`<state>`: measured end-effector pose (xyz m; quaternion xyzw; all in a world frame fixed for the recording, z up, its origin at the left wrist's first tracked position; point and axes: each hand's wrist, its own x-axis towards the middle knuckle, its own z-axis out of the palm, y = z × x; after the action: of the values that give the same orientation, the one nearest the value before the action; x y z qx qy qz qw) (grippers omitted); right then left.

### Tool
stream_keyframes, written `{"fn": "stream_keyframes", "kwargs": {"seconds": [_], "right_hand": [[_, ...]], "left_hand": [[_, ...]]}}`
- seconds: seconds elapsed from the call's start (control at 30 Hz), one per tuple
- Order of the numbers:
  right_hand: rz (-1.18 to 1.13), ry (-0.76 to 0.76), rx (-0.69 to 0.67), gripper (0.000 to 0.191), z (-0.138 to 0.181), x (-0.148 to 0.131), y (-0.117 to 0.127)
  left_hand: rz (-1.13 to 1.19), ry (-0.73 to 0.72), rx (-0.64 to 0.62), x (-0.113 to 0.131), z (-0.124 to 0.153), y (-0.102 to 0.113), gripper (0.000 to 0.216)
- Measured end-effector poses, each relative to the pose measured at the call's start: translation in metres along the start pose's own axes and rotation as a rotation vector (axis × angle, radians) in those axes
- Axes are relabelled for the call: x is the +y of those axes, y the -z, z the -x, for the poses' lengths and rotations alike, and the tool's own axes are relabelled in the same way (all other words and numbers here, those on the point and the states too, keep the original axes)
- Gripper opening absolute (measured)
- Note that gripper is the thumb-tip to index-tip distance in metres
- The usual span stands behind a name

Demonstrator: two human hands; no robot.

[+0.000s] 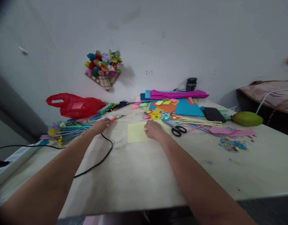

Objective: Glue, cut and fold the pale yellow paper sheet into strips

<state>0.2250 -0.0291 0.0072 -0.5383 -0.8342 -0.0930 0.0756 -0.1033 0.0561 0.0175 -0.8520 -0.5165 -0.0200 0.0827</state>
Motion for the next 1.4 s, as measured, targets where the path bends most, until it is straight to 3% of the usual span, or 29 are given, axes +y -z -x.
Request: {"fn": "stream_keyframes", "kwargs": {"seconds": [0.13,0.27,0.4,0.47,0.6,0.67,0.77,0.87,1.07,1.2,1.4], "right_hand": [[0.001,0.006,-0.007,0.027,0.000,-0.002,0.000],[-0.007,0.012,0.004,0.027,0.000,-0.002,0.000],[-0.017,0.016,0.014,0.028,0.000,-0.001,-0.003],[-0.022,0.017,0.009,0.027,0.000,0.000,-0.003],[-0.042,0.008,0.016,0.027,0.000,0.001,-0.004],[-0.045,-0.001,0.016,0.025,0.000,0.001,-0.003],[-0.046,-0.012,0.020,0.024,0.000,0.001,-0.003],[-0.062,-0.020,0.031,0.025,0.000,0.002,-0.004],[-0.084,-0.030,0.051,0.029,-0.001,0.003,-0.007],[-0.104,-0.040,0.044,0.031,-0.002,0.005,-0.008],[-0.102,-0.058,0.005,0.033,-0.002,0.005,-0.005]], "left_hand": [[-0.043,0.023,-0.018,0.002,0.002,0.003,0.038],[-0.116,0.025,0.047,0.024,-0.004,0.021,0.043],[-0.064,-0.001,0.089,0.071,-0.015,0.045,0.038],[0.035,-0.047,0.047,0.100,-0.017,0.052,0.033],[0.239,-0.255,-0.061,0.151,-0.011,0.046,0.039],[0.293,-0.326,-0.043,0.165,-0.005,0.035,0.049],[0.327,-0.386,0.055,0.170,0.004,0.017,0.062],[0.351,-0.416,0.151,0.165,0.007,0.006,0.058],[0.285,-0.447,0.149,0.160,0.006,0.007,0.037],[0.241,-0.324,0.182,0.160,0.008,0.005,0.046],[0.130,0.247,0.263,0.157,0.010,0.000,0.059]]}}
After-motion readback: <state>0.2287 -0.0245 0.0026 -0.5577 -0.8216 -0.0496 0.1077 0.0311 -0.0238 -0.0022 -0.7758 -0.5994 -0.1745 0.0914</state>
